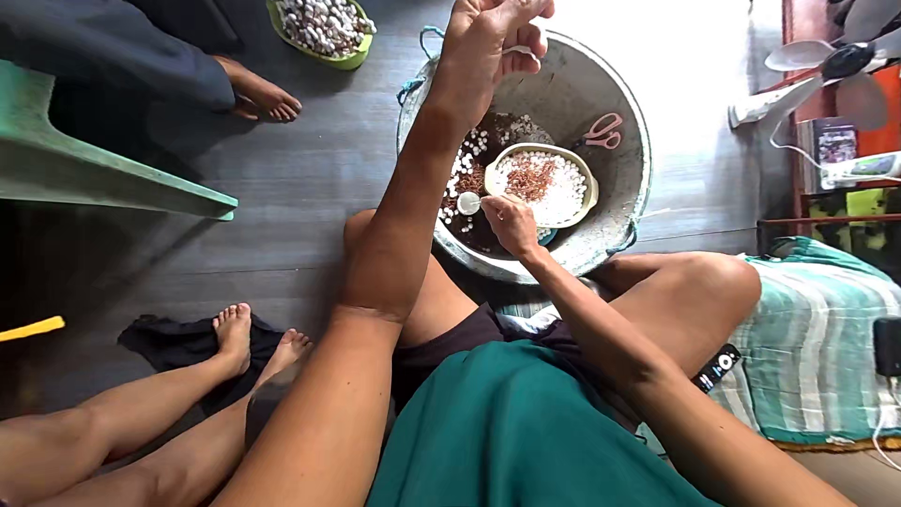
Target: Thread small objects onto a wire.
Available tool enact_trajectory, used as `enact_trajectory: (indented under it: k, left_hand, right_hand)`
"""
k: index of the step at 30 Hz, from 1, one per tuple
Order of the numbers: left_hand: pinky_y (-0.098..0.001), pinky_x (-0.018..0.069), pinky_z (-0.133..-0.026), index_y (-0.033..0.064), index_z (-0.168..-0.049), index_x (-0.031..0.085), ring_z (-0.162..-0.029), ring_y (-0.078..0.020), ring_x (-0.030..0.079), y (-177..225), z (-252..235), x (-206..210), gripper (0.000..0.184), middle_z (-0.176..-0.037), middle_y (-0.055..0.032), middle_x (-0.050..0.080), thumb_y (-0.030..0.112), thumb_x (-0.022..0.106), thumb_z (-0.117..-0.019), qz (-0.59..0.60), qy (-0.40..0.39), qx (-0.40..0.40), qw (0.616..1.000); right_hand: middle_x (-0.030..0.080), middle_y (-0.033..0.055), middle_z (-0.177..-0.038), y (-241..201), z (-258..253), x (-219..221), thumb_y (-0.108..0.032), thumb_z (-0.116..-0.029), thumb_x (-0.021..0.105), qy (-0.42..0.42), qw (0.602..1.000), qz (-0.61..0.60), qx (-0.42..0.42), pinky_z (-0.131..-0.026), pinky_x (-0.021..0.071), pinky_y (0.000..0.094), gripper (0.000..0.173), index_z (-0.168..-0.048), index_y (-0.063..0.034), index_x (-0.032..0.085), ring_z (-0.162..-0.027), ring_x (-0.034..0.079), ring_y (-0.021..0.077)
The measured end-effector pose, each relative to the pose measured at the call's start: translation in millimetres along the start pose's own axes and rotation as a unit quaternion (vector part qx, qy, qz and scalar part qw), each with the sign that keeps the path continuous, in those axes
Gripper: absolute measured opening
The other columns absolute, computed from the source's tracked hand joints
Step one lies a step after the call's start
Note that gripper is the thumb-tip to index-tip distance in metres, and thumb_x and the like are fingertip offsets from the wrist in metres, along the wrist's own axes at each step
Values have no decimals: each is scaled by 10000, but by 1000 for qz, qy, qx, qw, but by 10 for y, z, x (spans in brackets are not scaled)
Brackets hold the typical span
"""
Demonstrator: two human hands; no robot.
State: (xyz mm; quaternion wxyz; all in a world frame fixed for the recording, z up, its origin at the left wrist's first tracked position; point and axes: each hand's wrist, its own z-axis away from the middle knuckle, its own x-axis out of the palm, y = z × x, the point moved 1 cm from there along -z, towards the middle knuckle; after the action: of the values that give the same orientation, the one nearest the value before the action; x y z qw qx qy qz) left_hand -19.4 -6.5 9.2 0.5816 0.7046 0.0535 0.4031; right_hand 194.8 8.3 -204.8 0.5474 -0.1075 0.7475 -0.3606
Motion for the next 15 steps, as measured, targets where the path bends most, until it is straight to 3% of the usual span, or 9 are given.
enact_trajectory:
  k: [4, 7, 11, 12, 14, 15]
  left_hand:
    - [-300, 598, -643, -76, -940, 625, -654, -178, 649, 11, -28, -67, 137, -818, -141, 656, -5, 551, -1031, 17, -2, 18, 1000]
    - [-305, 605, -649, -93, -962, 642, -648, -180, 654, 4, -58, -76, 129, -793, -141, 658, -17, 559, -1025, 0, -11, 27, 1000]
    - [-302, 608, -641, -83, -967, 650, -666, -180, 667, -26, -61, -7, 95, -820, -142, 677, -22, 590, -1008, 4, -19, 15, 1000]
    - [-301, 609, -647, -75, -974, 647, -675, -179, 671, -28, -51, 1, 83, -842, -142, 685, -21, 594, -1006, 2, -20, 11, 1000]
    - [-298, 614, -657, -60, -967, 646, -685, -176, 681, -33, -39, 17, 81, -866, -139, 697, -17, 590, -1008, -3, -25, 9, 1000]
    - [-296, 614, -663, -52, -946, 647, -692, -176, 686, -41, -31, 29, 96, -869, -139, 703, -14, 587, -1011, -3, -26, 7, 1000]
  right_hand:
    - [753, 62, -1116, 152, 35, 304, -142, -1008, 633, -39, 998, 39, -26, -867, 585, 476, 192, -1139, -139, 772, -1038, 709, 260]
    - [747, 49, -1154, 266, 55, 509, -141, -1002, 624, -85, 991, 76, -65, -902, 579, 463, 210, -1148, -151, 775, -1067, 697, 263]
    - [711, 78, -1232, 198, 121, 364, -170, -997, 658, -198, 976, 86, -27, -927, 582, 502, 360, -1356, -184, 674, -1123, 687, 281]
    - [718, 68, -1203, 168, 136, 184, -173, -1012, 633, -190, 979, 70, -1, -917, 587, 502, 317, -1321, -192, 698, -1097, 696, 263]
    - [755, 56, -1036, 222, 123, -310, -284, -1032, 599, -136, 986, 53, 86, -833, 595, 546, 225, -1102, -164, 776, -953, 729, 251]
    - [750, 86, -899, 310, 105, -569, -367, -1030, 594, -89, 986, 77, 120, -739, 584, 577, 307, -984, -120, 771, -831, 729, 280]
